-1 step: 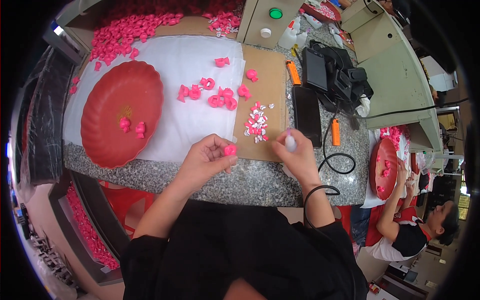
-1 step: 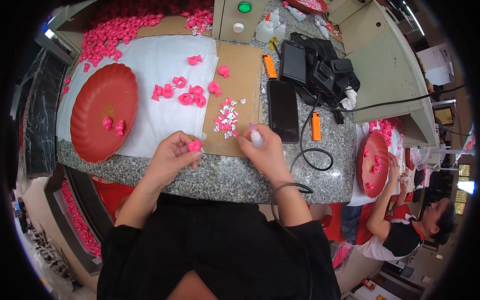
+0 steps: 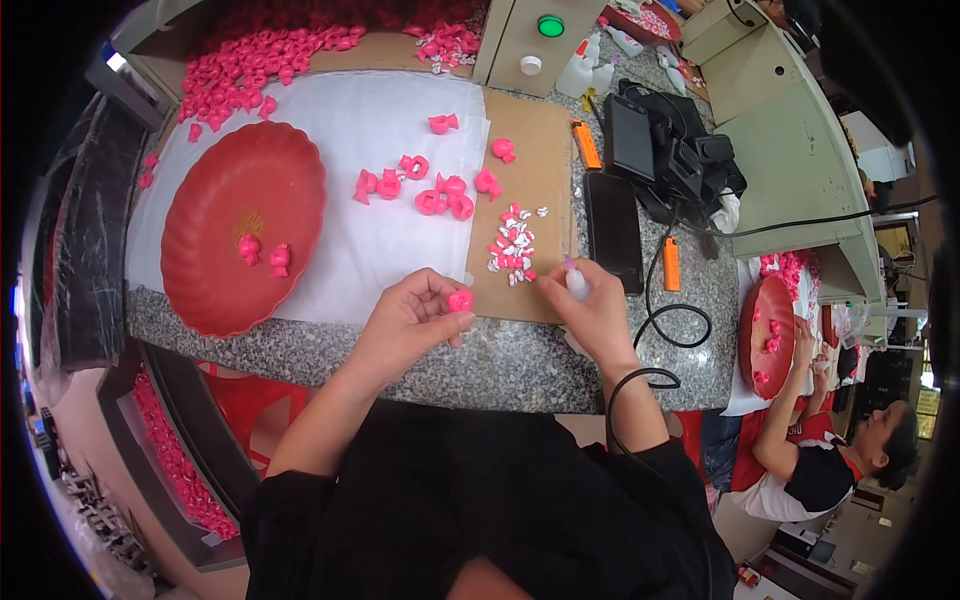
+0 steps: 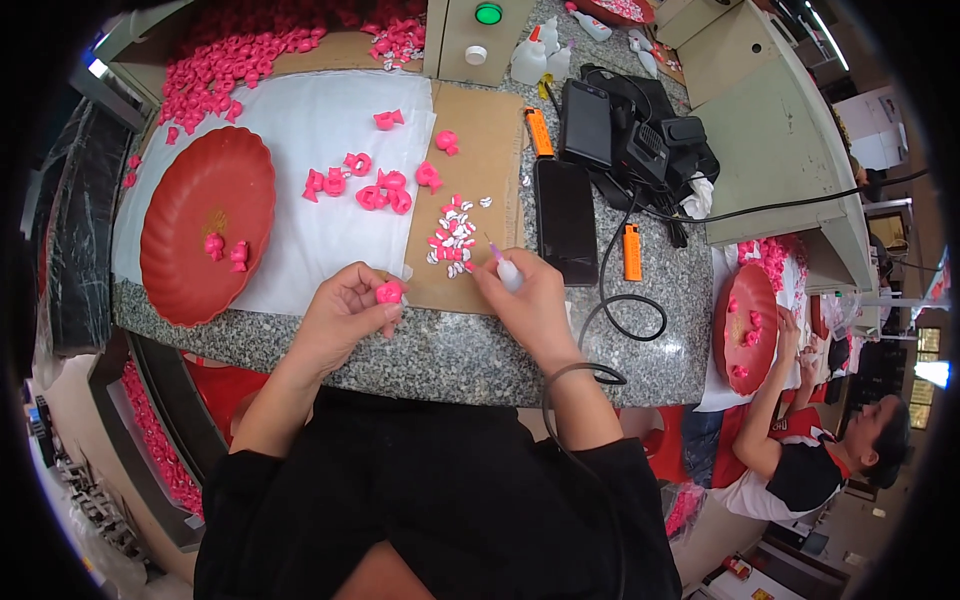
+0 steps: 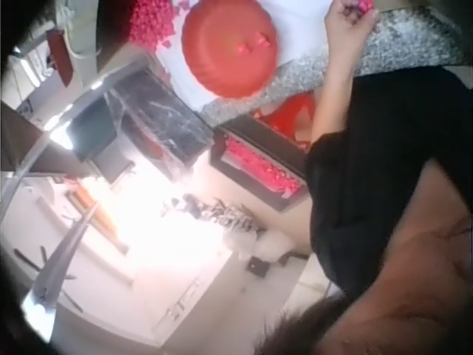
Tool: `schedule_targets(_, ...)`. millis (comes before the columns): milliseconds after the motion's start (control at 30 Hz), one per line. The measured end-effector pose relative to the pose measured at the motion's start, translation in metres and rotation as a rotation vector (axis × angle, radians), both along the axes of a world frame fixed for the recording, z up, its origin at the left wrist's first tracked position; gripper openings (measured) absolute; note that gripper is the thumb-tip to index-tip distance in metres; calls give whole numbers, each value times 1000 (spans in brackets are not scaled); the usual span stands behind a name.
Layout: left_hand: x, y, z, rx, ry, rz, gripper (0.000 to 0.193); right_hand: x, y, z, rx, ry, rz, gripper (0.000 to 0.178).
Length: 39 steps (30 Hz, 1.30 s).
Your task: The person applies glue from a squeeze bottle onto small figurines, attaches decorative pieces to them by hand, and places the assembled figurines into a tray.
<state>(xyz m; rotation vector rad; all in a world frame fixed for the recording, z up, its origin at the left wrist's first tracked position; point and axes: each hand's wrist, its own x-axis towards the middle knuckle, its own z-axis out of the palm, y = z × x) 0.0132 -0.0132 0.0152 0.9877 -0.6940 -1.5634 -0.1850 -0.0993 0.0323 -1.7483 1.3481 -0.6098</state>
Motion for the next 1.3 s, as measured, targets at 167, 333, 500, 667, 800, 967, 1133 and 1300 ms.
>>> schedule_targets(167,0,2,-1,-7,-17,14,18,2,-13,-2,-303,59,202,12)
schedule_targets(333,1,3,2,6,2,11,21,1,-21,-6,-327,159,399,16)
schedule_targets(500,1,4,2,32,45,13,30,10,-18,-5,-366,189,367,13)
schedule_targets(667,1,7,-5,11,73,-1,30,16,-5,5,111,-357,167,13)
schedule_targets(800,-5,8,-5,53,90,56,24,24,15,2,641,-676,-39,10)
schedule_targets(967,-9,8,-9,12,19,60,25,36,34,-10,743,-871,-67,9)
schedule_targets(1133,-9,9,-10,12,19,56,25,38,37,-12,684,-819,-48,10)
schedule_targets(1300,-9,10,-9,9,15,42,24,39,37,-13,679,-781,-18,11)
